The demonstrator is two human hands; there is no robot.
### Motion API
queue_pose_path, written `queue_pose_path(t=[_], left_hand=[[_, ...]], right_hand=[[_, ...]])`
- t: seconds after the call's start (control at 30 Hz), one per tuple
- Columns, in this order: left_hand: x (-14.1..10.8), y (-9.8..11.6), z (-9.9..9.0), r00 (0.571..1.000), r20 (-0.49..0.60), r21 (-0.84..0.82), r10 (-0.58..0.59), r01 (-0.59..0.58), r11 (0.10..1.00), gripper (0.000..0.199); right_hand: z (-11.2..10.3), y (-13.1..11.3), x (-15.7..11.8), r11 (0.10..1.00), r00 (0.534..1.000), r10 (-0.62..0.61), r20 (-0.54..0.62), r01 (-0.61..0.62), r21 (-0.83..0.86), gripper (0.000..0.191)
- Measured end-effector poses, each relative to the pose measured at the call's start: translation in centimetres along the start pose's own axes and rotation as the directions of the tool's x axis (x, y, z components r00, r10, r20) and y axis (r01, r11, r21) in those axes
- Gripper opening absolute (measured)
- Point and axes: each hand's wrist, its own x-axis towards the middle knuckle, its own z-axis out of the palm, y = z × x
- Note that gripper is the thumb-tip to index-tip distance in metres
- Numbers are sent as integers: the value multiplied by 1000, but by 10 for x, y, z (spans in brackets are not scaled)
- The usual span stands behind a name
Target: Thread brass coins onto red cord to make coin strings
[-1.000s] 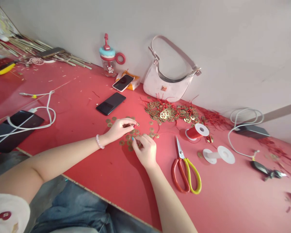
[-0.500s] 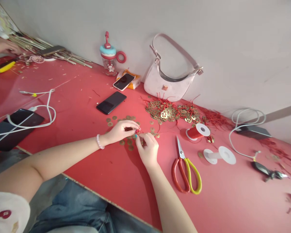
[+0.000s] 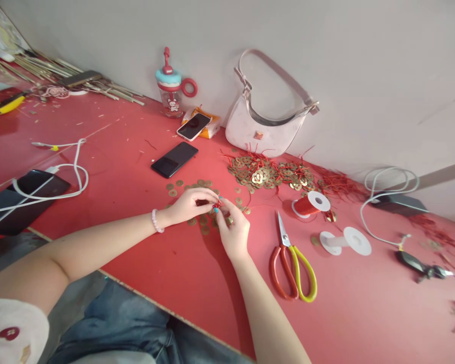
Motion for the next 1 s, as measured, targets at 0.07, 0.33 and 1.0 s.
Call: queue_pose_path(t=[0.07,0.33,1.0], left_hand=[[0,0,0,1000,9,13,18,-18,1000,11],[-1,0,1,998,57,21,35,-37,999,12],[-1,1,1,989,142,32,45,-50,998,14]], right_hand=[[-2,-1,1,1000,1000,-18,15,18,-7,18],[-5,-4,2,999,998,-10,-57,12,50,9],[-6,-1,3,979,990,111,-85,-94,180,7]])
